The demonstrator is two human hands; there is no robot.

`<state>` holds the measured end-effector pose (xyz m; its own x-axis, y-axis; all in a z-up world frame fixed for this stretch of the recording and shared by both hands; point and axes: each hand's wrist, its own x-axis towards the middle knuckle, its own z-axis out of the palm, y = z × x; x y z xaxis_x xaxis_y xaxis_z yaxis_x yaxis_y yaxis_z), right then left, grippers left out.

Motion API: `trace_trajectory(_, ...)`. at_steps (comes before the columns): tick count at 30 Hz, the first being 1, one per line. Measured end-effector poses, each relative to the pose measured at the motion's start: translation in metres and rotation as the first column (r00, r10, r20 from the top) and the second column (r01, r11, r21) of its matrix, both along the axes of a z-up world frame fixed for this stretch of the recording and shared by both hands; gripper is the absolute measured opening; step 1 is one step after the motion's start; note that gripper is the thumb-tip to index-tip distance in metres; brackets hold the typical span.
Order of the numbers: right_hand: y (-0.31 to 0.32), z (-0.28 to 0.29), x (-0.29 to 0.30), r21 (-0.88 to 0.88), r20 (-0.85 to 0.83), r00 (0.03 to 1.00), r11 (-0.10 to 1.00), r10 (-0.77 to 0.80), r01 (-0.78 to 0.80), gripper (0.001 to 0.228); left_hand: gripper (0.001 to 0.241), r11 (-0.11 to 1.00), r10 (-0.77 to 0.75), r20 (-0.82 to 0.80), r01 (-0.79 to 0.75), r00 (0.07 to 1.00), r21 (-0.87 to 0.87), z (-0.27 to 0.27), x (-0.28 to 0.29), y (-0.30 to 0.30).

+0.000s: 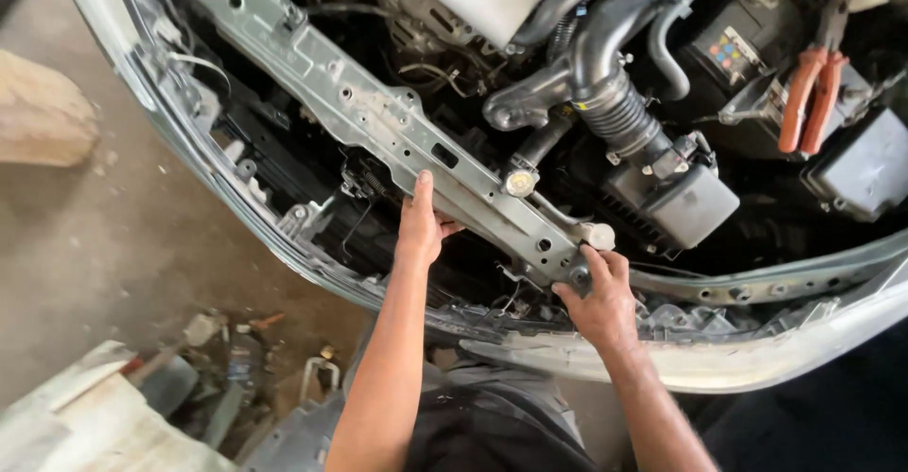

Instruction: The person positions and aligns a long metal reinforcement bar across the front of a car's engine bay. They repeatedly adjust the bar's placement to fit it into the vehicle's frame, using their hands to hold and maneuver the part into position.

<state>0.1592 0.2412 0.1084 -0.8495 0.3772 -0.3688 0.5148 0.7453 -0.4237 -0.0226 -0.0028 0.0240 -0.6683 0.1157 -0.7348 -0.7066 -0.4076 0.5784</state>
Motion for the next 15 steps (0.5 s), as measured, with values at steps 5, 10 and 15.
trace_trajectory(5, 0.001, -0.015, 0.019, -0.094, -0.213, 0.964, 0.986, -0.158, 0.14, 0.077, 0.066, 0.491, -0.542, 0.102, 0.413, 0.834, -0.767, 0.055, 0.0, -0.017)
trace_trajectory(10, -0.001, -0.006, 0.008, 0.03, -0.178, 0.965, 0.979, -0.191, 0.2, 0.084, 0.053, 0.076, -0.934, -0.04, 0.089, 0.356, -0.993, 0.137, -0.036, 0.016)
trace_trajectory(15, 0.004, -0.003, 0.01, 0.054, -0.194, 0.964, 0.979, -0.181, 0.195, 0.084, 0.054, -0.003, -0.963, 0.006, -0.012, -0.271, -1.0, 0.139, -0.074, 0.076)
